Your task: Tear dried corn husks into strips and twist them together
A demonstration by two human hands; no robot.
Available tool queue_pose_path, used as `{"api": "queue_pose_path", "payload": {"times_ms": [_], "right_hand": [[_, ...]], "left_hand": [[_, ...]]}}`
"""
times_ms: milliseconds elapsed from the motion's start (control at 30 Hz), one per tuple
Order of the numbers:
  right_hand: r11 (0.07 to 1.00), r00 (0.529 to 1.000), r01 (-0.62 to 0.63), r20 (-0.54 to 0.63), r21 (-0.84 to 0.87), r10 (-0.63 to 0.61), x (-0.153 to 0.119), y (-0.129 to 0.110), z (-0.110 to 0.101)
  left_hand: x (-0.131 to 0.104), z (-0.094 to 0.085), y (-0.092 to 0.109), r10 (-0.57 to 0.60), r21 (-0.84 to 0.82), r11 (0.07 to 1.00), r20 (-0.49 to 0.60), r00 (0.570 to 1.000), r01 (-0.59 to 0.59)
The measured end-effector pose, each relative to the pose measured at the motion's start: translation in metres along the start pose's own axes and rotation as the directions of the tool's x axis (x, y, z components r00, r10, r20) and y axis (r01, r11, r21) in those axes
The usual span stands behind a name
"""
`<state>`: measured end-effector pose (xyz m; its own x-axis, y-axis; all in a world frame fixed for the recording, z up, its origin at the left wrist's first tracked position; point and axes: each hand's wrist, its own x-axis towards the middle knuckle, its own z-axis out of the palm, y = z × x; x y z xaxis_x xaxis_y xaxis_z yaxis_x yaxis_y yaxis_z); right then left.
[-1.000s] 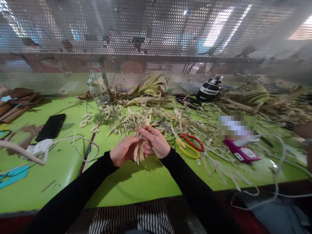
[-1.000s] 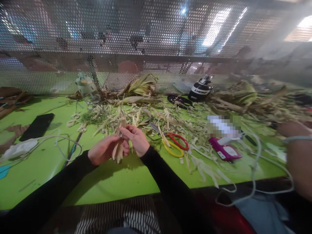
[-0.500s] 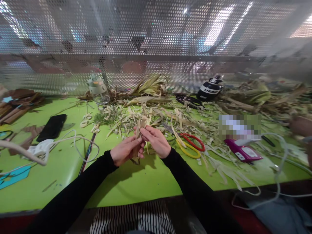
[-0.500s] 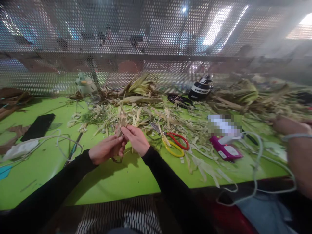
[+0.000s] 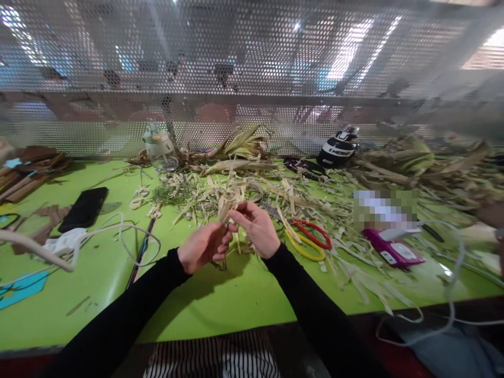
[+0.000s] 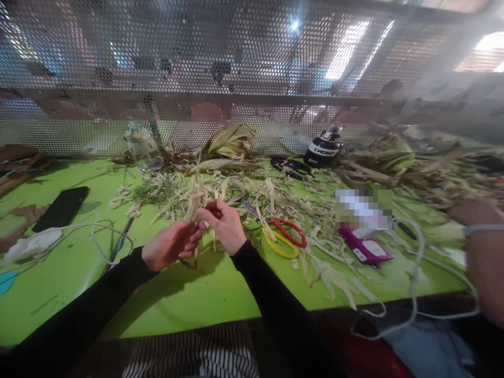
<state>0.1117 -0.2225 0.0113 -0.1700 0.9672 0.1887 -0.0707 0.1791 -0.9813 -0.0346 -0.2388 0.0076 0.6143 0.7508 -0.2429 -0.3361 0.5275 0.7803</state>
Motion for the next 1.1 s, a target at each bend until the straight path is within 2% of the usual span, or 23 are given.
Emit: {"api": "queue_pose_path", "payload": {"times_ms": [100,200,300,400,500,600,733,833,967,1033,1100], "right_hand": [[0.982,0.995,0.099,-0.013,-0.162,-0.103,0.000,0.001,-0.002],[0.904,0.967,0.246,0.019,-0.349,-0.255,0.000,-0.001,-0.004],[0.823,0.937,0.316,0.019,-0.472,-0.349,-0.001,-0.004,-0.005],[0.768,0.910,0.380,0.058,-0.515,-0.412,-0.004,-0.007,-0.003],[0.719,0.867,0.487,0.179,-0.496,-0.464,-0.007,-0.010,-0.002],[0.687,0.845,0.532,0.262,-0.495,-0.466,-0.007,-0.011,-0.002],[0.668,0.865,0.481,0.185,-0.568,-0.466,-0.002,-0.008,-0.006],[0.747,0.903,0.412,0.125,-0.522,-0.411,-0.001,-0.006,-0.008],[0.951,0.977,0.214,0.036,-0.222,-0.212,-0.001,-0.007,-0.008],[0.989,0.989,0.139,-0.048,-0.040,-0.141,0.001,-0.008,-0.009],[0.990,0.987,0.111,-0.126,0.092,-0.099,0.004,-0.010,-0.013]], "left_hand": [[0.003,-0.001,-0.003,-0.011,0.007,1.000,-0.020,1.000,0.011],[0.004,-0.002,-0.005,-0.006,-0.016,1.000,-0.023,1.000,0.006],[0.004,-0.002,-0.005,0.009,-0.033,0.999,-0.039,0.999,-0.010],[0.002,0.000,-0.006,0.053,-0.027,0.998,-0.063,0.997,-0.055],[0.001,0.002,-0.009,0.091,0.027,0.996,-0.099,0.991,-0.089],[0.002,0.003,-0.016,0.154,0.121,0.983,-0.141,0.978,-0.137],[0.003,0.004,-0.022,0.163,0.216,0.967,-0.124,0.979,-0.134],[0.003,0.004,-0.022,0.145,0.237,0.965,-0.117,0.983,-0.114],[0.002,0.004,-0.022,0.150,0.264,0.956,-0.075,0.986,-0.125],[0.002,0.004,-0.023,0.134,0.284,0.952,-0.052,0.990,-0.114],[0.002,0.005,-0.023,0.102,0.298,0.951,-0.035,0.994,-0.087]]}}
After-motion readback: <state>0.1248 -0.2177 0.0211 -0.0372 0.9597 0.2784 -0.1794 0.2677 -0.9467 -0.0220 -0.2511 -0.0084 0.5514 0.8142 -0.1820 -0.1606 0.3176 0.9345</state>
